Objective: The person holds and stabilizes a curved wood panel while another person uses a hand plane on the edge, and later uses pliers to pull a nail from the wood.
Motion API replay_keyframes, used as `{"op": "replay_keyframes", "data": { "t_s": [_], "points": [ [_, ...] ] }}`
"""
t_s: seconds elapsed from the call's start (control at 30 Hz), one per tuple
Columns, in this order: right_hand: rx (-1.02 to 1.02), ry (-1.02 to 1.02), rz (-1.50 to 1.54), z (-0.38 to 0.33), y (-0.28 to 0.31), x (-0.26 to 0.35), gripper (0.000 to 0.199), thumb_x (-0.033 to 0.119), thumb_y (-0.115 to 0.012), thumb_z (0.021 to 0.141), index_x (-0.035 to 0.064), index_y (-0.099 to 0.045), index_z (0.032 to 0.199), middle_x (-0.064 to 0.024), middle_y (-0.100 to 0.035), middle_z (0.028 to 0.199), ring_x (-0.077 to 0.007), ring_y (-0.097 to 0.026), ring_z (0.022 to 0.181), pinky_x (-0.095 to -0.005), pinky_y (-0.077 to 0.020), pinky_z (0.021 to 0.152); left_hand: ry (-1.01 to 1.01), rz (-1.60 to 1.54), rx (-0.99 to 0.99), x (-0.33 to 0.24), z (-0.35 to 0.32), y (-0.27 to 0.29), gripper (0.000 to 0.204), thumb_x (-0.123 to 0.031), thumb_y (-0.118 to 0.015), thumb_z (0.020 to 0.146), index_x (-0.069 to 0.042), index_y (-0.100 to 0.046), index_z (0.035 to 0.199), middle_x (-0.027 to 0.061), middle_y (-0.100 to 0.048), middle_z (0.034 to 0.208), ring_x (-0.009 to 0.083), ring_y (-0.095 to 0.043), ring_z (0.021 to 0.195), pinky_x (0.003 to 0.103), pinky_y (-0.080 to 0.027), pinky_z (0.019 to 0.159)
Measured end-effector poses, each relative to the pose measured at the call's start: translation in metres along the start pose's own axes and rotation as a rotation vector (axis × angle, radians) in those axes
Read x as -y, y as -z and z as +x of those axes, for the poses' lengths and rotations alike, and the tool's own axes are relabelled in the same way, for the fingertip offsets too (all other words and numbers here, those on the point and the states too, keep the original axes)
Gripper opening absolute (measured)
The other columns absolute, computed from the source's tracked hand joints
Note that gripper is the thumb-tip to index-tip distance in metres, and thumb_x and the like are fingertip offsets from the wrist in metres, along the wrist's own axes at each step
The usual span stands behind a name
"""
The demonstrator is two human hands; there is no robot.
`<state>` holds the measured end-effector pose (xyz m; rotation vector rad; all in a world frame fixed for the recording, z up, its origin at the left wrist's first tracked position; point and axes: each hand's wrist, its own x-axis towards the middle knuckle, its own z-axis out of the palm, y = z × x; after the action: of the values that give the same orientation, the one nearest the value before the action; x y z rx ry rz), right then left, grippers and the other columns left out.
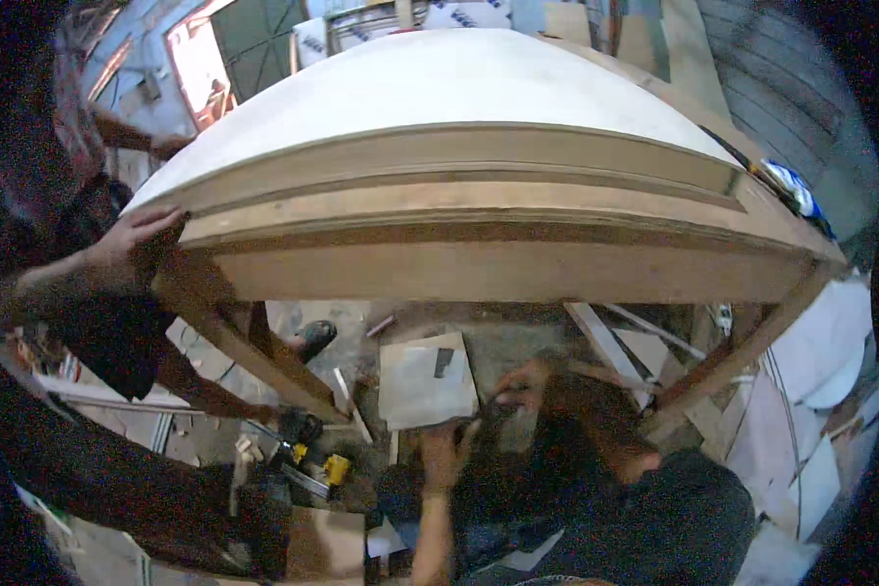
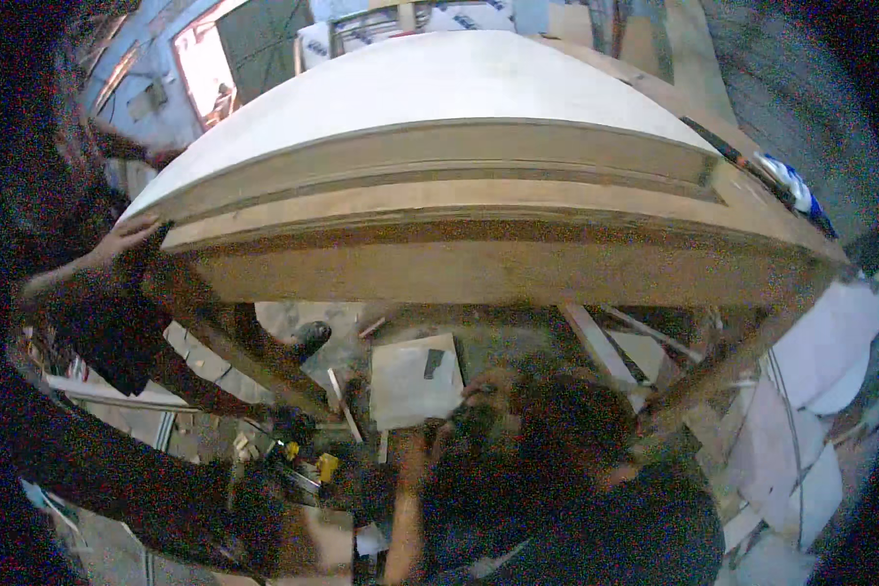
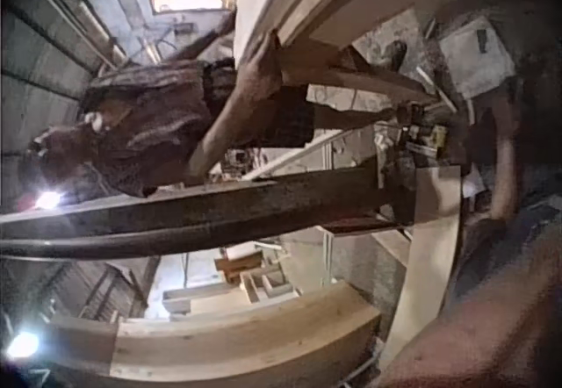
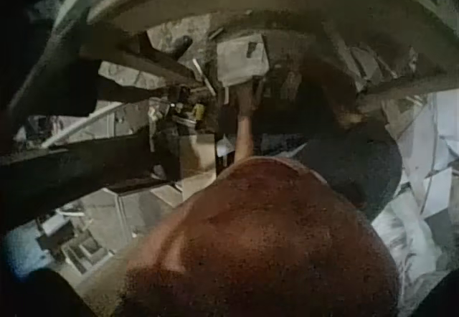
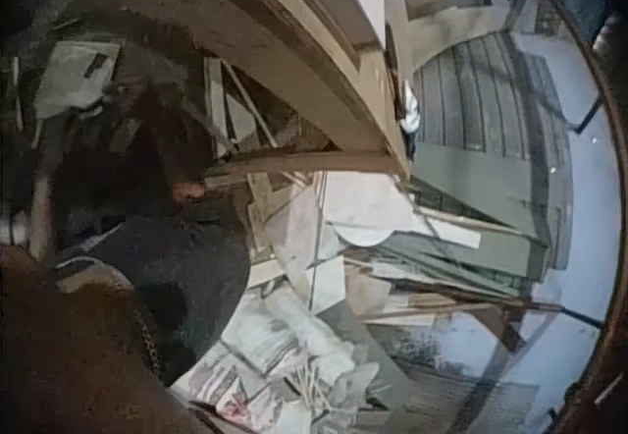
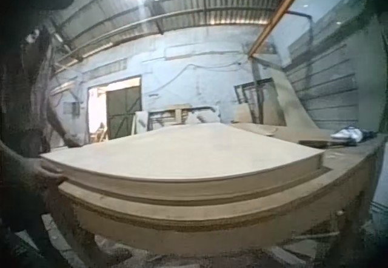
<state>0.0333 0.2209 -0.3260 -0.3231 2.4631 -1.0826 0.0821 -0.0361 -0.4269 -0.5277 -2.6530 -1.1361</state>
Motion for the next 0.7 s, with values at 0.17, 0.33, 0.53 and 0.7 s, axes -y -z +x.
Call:
{"op": "replay_keyframes", "data": {
  "t_s": [0.17, 0.33, 0.53, 0.7],
  "points": [
    [-0.594, 0.352, 0.202, -0.079, 0.031, 0.045, 0.053, 0.034, -0.081, 0.084, 0.0020, -0.064, 0.123, -0.0142, -0.072, 0.109, -0.0234, -0.069, 0.097, -0.0374, -0.0544, 0.087, 0.051, -0.450, -0.028, -0.125, -0.004, 0.005, 0.029, -0.029, -0.071, 0.093, -0.002, -0.072, 0.083, 0.0109, -0.069, 0.072, 0.0258, -0.067, 0.069, 0.038, -0.050, 0.070],
    [-0.758, 0.360, 0.361, -0.159, 0.016, 0.076, 0.042, 0.034, -0.083, 0.081, 0.0046, -0.068, 0.106, -0.0117, -0.069, 0.098, -0.0317, -0.069, 0.089, -0.0380, -0.0521, 0.089, -0.132, -0.515, -0.454, -0.177, 0.015, 0.032, 0.023, -0.017, -0.073, 0.090, -0.001, -0.067, 0.075, 0.0077, -0.061, 0.058, 0.0151, -0.057, 0.049, 0.028, -0.046, 0.051],
    [-0.843, 0.594, 0.049, -0.165, 0.021, 0.105, 0.039, 0.032, -0.081, 0.083, 0.0009, -0.066, 0.100, -0.0179, -0.066, 0.090, -0.0353, -0.066, 0.078, -0.0427, -0.0542, 0.073, -0.149, -0.740, -0.426, -0.240, 0.049, 0.067, 0.027, -0.016, -0.070, 0.092, -0.003, -0.062, 0.070, 0.0072, -0.062, 0.061, 0.0113, -0.057, 0.053, 0.026, -0.046, 0.053],
    [-1.022, 0.750, 0.098, -0.194, 0.061, 0.125, 0.048, 0.041, -0.080, 0.083, 0.0016, -0.064, 0.106, -0.0204, -0.062, 0.110, -0.0330, -0.064, 0.095, -0.0431, -0.0531, 0.080, -0.202, -0.849, -0.323, -0.285, 0.073, 0.102, 0.027, -0.013, -0.067, 0.095, -0.003, -0.060, 0.070, 0.0023, -0.059, 0.061, 0.0058, -0.051, 0.055, 0.025, -0.039, 0.051]
  ]
}}
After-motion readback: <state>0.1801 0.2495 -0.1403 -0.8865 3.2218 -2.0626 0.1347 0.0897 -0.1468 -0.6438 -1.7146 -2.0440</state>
